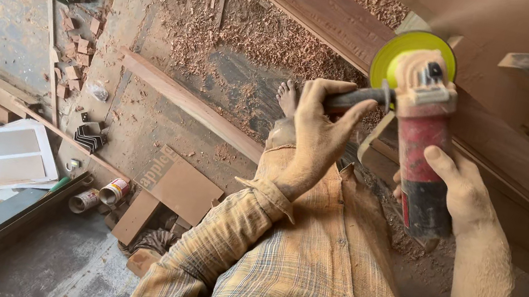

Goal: The person sands wooden boards using an angle grinder.

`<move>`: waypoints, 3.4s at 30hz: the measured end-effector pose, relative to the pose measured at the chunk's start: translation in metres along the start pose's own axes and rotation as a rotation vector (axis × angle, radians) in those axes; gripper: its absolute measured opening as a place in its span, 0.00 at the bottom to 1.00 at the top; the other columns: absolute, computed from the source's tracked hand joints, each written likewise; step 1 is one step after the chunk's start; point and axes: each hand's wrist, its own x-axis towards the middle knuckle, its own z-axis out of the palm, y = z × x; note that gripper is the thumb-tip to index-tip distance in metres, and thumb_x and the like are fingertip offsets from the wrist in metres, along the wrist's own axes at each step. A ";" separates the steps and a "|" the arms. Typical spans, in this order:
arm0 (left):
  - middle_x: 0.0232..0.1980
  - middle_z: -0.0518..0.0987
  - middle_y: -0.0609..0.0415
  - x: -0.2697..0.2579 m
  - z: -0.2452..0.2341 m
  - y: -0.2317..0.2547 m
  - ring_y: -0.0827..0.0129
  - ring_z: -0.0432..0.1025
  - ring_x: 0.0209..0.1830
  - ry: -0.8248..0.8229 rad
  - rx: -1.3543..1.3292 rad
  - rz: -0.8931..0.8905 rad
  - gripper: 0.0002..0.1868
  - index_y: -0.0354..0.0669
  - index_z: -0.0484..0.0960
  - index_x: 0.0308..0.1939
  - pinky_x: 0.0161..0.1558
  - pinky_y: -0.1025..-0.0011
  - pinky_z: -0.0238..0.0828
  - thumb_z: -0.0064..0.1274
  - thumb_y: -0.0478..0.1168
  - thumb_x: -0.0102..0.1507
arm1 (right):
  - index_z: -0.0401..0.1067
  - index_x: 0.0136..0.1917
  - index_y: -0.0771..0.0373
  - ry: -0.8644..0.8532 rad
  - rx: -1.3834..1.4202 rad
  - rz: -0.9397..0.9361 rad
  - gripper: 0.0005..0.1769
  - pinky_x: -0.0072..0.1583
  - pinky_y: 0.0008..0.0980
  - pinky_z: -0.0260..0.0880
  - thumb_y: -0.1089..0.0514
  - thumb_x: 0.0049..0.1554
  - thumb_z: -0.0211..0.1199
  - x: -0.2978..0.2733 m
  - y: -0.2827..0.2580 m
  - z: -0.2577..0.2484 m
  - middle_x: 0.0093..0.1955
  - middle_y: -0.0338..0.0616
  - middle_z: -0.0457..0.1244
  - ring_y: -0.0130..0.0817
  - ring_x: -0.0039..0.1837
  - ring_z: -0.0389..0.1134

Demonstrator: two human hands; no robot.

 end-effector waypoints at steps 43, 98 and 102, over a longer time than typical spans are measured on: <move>0.49 0.78 0.54 0.280 -0.342 -0.036 0.71 0.78 0.44 0.273 -0.006 0.038 0.18 0.41 0.79 0.48 0.48 0.75 0.82 0.70 0.42 0.61 | 0.73 0.58 0.68 -0.217 -0.250 -0.018 0.30 0.43 0.34 0.75 0.37 0.61 0.60 0.218 -0.185 0.377 0.41 0.46 0.68 0.33 0.39 0.71; 0.53 0.75 0.52 0.278 -0.319 -0.039 0.67 0.77 0.51 0.181 0.035 0.067 0.17 0.41 0.78 0.50 0.52 0.71 0.85 0.68 0.41 0.63 | 0.71 0.62 0.64 -0.220 -0.128 0.026 0.32 0.40 0.31 0.75 0.37 0.56 0.62 0.213 -0.180 0.349 0.41 0.43 0.67 0.29 0.38 0.70; 0.54 0.73 0.53 0.266 -0.315 -0.039 0.67 0.76 0.53 0.175 -0.128 0.072 0.16 0.39 0.79 0.52 0.57 0.73 0.81 0.68 0.40 0.65 | 0.71 0.61 0.64 -0.236 -0.142 0.000 0.32 0.40 0.29 0.74 0.36 0.58 0.62 0.209 -0.168 0.343 0.42 0.43 0.67 0.28 0.40 0.70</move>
